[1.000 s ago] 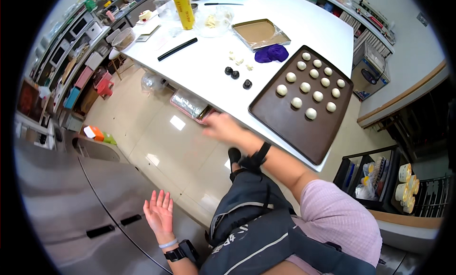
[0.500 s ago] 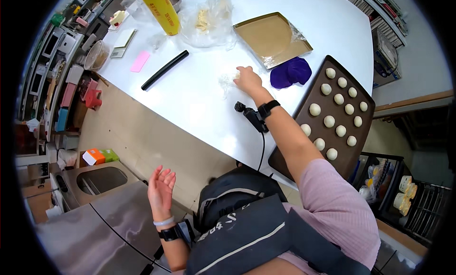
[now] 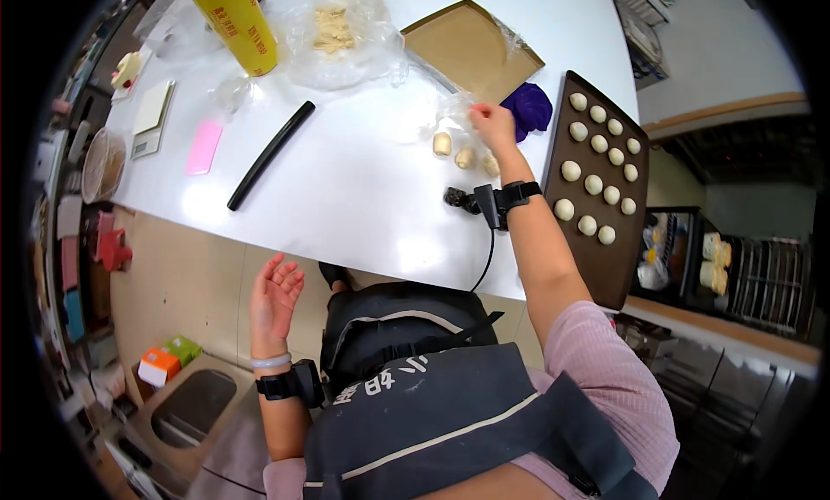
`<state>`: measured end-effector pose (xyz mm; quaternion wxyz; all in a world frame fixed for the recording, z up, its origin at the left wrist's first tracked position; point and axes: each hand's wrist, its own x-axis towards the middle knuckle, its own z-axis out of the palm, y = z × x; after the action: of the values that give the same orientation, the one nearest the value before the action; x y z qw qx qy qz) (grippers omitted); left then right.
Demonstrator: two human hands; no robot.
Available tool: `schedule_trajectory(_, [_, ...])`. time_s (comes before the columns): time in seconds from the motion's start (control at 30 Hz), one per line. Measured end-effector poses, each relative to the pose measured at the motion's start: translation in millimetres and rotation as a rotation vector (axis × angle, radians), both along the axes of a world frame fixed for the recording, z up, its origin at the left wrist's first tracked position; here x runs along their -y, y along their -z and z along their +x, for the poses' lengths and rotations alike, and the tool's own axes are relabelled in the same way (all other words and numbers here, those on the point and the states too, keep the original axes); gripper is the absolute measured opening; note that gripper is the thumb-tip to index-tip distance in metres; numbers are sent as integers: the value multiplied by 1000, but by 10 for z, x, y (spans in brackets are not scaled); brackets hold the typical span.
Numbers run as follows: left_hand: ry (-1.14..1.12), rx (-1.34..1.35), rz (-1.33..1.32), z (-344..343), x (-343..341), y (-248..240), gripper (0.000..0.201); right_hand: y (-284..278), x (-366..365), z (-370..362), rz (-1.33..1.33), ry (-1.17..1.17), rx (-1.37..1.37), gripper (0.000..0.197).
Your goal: The person retrieves a package of ingredients from a freezer, removes individual items to weigh them on a scale, and then uses a rolling pin by hand to flatten dough on a counter.
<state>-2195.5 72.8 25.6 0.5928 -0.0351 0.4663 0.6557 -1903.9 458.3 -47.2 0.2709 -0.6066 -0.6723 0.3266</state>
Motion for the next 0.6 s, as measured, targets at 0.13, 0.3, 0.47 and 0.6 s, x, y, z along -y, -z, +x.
schedule_trajectory(0.13, [70, -65, -30, -704, -33, 14, 35, -122, 163, 123, 333, 41, 598, 20])
schedule_trajectory(0.3, [208, -463, -106, -1427, -302, 129, 30, -252, 716, -542, 310, 20, 583, 25])
schedule_trajectory(0.47, [343, -717, -8, -1795, -828, 313, 24, 46, 865, -892, 187, -2, 734, 20])
schedule_trajectory(0.6, [340, -1133, 50, -1800, -1104, 603, 21, 78, 1427, -1506, 471, -118, 199, 19])
